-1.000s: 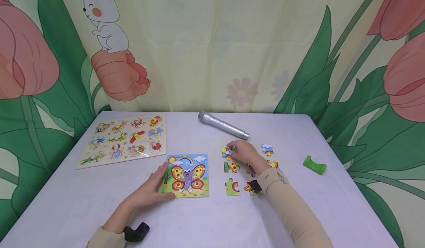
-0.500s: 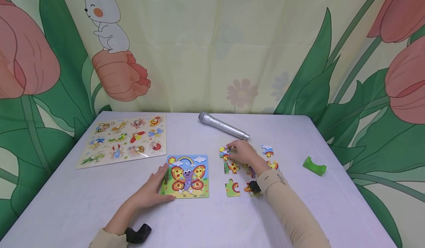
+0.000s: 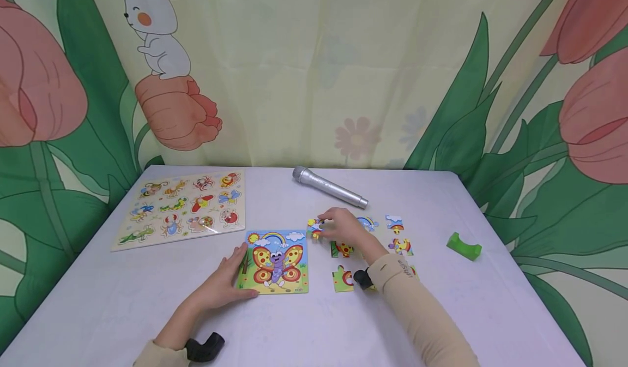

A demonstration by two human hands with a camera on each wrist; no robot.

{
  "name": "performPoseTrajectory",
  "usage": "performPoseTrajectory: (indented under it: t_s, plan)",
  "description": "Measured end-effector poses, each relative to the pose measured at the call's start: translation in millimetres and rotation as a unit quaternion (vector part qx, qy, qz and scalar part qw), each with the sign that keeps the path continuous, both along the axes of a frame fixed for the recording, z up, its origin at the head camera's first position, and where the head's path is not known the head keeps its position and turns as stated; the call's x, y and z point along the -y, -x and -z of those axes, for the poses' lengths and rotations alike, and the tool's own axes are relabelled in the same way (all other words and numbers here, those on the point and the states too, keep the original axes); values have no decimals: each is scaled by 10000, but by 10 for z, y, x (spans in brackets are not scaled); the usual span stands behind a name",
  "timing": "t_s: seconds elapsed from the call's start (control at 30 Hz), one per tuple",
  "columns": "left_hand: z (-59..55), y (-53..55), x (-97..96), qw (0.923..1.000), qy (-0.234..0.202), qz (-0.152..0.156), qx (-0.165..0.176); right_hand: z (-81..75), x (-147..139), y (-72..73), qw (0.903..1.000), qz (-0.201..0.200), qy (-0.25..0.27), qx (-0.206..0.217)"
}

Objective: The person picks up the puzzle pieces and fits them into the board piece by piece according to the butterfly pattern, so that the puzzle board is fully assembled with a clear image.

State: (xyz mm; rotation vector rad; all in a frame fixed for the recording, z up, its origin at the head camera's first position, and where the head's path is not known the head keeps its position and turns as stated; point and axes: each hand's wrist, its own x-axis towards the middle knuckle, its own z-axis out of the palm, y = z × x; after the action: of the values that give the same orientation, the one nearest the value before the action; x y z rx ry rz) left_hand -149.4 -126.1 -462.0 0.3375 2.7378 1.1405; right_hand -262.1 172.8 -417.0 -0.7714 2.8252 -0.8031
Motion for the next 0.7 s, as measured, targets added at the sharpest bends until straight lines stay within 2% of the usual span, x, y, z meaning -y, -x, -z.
performPoseTrajectory:
  t_s: [0.47, 0.7]
  plan:
    - [-5, -2, 7, 10000, -10, -23, 52, 32, 413, -44, 9986, -519, 53, 1]
    - [15, 10, 15, 10000, 5, -34, 77, 61, 633, -58, 9979, -643, -86, 61]
